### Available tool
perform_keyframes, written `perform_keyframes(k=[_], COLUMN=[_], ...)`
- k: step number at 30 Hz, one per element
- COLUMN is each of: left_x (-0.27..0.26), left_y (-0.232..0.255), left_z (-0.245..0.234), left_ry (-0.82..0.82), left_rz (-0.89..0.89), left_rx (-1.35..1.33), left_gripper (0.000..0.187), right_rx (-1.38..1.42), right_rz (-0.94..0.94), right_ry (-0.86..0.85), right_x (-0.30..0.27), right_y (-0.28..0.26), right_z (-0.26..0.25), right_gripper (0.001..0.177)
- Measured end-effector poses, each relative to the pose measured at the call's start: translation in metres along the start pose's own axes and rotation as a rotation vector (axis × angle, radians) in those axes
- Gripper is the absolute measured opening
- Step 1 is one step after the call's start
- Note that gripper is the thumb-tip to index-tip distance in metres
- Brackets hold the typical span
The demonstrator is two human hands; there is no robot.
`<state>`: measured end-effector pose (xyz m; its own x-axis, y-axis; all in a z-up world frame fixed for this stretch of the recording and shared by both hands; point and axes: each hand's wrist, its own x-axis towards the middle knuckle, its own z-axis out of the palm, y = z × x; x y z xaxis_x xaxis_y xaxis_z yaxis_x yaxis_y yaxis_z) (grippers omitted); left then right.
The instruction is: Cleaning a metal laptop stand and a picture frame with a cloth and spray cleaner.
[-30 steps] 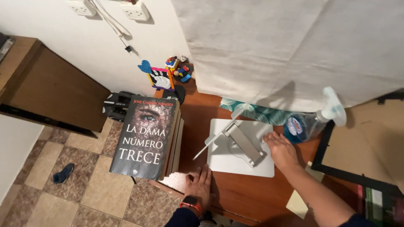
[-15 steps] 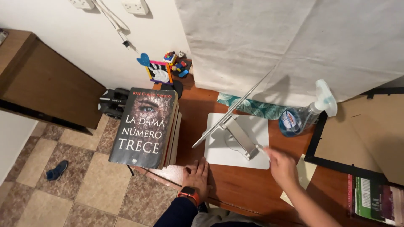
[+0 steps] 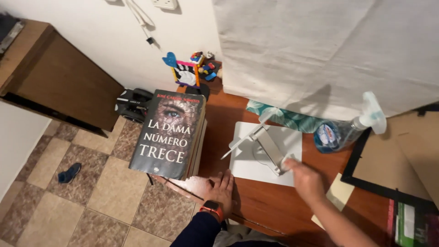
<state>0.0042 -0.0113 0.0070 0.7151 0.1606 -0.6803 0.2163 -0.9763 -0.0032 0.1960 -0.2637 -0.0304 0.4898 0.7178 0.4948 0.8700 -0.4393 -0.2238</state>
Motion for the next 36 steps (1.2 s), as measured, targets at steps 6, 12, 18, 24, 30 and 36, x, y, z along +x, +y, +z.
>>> perform_keyframes(k=[6, 12, 18, 24, 30, 36], left_x=[-0.006, -0.006, -0.011, -0.012, -0.013, -0.014], left_y=[0.002, 0.001, 0.012, 0.017, 0.016, 0.015], left_z=[-0.01, -0.016, -0.044, -0.055, -0.052, -0.047], left_ry=[-0.05, -0.065, -0.082, -0.219, -0.177, -0.166], left_rz=[-0.01, -0.015, -0.017, -0.028, -0.034, -0.027], left_rx=[-0.008, -0.108, -0.078, -0.047, -0.011, -0.004], left_gripper=[0.089, 0.089, 0.101, 0.095, 0.099, 0.096], right_rx=[0.398, 0.672, 1.009, 0.905, 0.562, 0.221], right_rz=[1.001, 0.817, 1.276, 0.987, 0.877, 0.6], right_ry=[-0.284, -0.761, -0.928, -1.618, -1.563, -1.542], right_x=[0.102, 0.135, 0.18, 0.199, 0.206, 0.228], right_y=[0.031, 0.079, 0.034, 0.028, 0.019, -0.006], right_z=[0.029, 0.135, 0.079, 0.056, 0.048, 0.009], right_gripper=[0.032, 0.023, 0.011, 0.034, 0.029, 0.023])
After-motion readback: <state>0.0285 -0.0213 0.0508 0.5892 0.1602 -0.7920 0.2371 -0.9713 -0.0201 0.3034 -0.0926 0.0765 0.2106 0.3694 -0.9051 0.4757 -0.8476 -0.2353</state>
